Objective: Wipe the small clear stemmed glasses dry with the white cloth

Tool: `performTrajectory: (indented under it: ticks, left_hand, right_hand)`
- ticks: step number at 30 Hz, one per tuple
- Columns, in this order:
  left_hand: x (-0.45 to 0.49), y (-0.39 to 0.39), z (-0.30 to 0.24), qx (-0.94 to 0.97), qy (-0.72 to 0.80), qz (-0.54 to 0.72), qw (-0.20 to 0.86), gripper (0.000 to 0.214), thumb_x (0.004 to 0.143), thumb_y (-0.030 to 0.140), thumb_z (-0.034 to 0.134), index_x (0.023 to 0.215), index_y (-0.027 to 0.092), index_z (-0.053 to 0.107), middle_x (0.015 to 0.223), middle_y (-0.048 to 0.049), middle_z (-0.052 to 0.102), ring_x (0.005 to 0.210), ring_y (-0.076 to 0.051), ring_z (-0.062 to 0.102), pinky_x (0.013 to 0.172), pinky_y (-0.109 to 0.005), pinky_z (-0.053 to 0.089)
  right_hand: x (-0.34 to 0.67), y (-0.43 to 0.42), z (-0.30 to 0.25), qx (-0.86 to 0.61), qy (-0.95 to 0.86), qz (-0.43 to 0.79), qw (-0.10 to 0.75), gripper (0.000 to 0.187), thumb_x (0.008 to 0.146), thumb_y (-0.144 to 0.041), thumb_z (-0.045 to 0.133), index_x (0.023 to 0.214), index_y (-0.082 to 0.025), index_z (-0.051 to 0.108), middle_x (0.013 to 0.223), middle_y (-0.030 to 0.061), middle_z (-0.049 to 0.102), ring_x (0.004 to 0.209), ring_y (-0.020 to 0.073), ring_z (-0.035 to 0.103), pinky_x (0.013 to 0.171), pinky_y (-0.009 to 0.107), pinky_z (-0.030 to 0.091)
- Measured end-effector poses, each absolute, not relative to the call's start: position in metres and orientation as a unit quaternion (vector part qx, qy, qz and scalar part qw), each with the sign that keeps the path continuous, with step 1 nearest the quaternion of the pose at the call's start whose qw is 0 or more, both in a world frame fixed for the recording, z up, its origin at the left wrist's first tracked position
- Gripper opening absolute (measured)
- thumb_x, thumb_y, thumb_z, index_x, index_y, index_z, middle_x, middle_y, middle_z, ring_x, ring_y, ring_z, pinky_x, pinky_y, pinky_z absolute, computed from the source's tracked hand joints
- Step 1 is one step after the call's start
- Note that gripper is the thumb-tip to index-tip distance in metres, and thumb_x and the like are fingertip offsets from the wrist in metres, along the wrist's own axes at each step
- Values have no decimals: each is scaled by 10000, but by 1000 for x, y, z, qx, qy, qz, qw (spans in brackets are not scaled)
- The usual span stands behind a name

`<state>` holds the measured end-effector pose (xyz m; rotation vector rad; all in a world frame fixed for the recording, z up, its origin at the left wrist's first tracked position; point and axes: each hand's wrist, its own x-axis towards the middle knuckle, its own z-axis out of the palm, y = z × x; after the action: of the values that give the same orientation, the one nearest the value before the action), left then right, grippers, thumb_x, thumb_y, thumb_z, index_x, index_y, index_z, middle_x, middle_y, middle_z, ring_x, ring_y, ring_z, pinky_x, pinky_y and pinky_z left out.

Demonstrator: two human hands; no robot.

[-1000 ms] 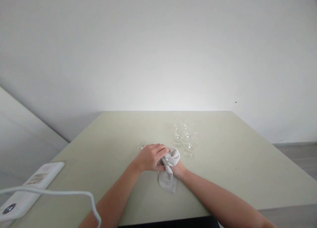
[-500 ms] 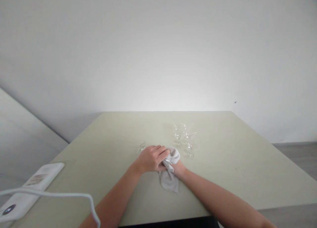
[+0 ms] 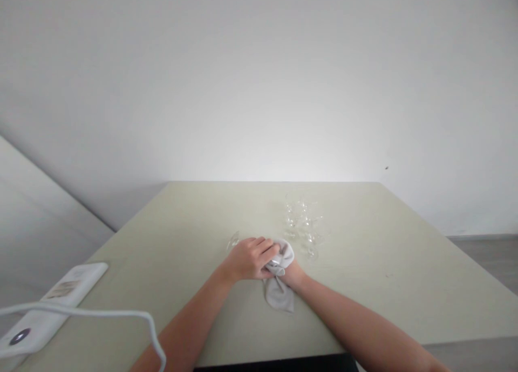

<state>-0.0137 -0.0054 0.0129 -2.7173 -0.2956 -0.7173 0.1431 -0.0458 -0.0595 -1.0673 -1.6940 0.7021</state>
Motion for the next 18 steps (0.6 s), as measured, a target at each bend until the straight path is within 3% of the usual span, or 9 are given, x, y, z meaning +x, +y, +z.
performTrajectory:
  ticks: [4,8,18]
  left_hand:
    - [-15,-3,17,-952,-118,-260,110,474,809,571,547,1058,168,569,948,-88,653,862,-219,633,736,-333,506]
    - [-17,-2,20,-951,-133,-266,88,509,791,609,561,1040,166,569,925,-86,651,852,-220,632,753,-337,503]
    - [-19,-2,13,-949,-117,-260,134,443,832,548,525,1083,185,552,960,-78,652,860,-214,628,738,-339,494]
  right_hand:
    - [141,-52,-49,-404,-664,352,521,146,833,-336,588,797,-196,612,845,31,660,807,178,603,802,285,521]
    - [141,-56,-44,-390,-630,382,552,310,802,-486,613,872,-184,629,915,50,671,883,192,615,882,337,504]
    - [142,-44,-49,-413,-718,289,479,94,787,-251,624,835,-172,641,871,41,678,838,181,609,832,325,494]
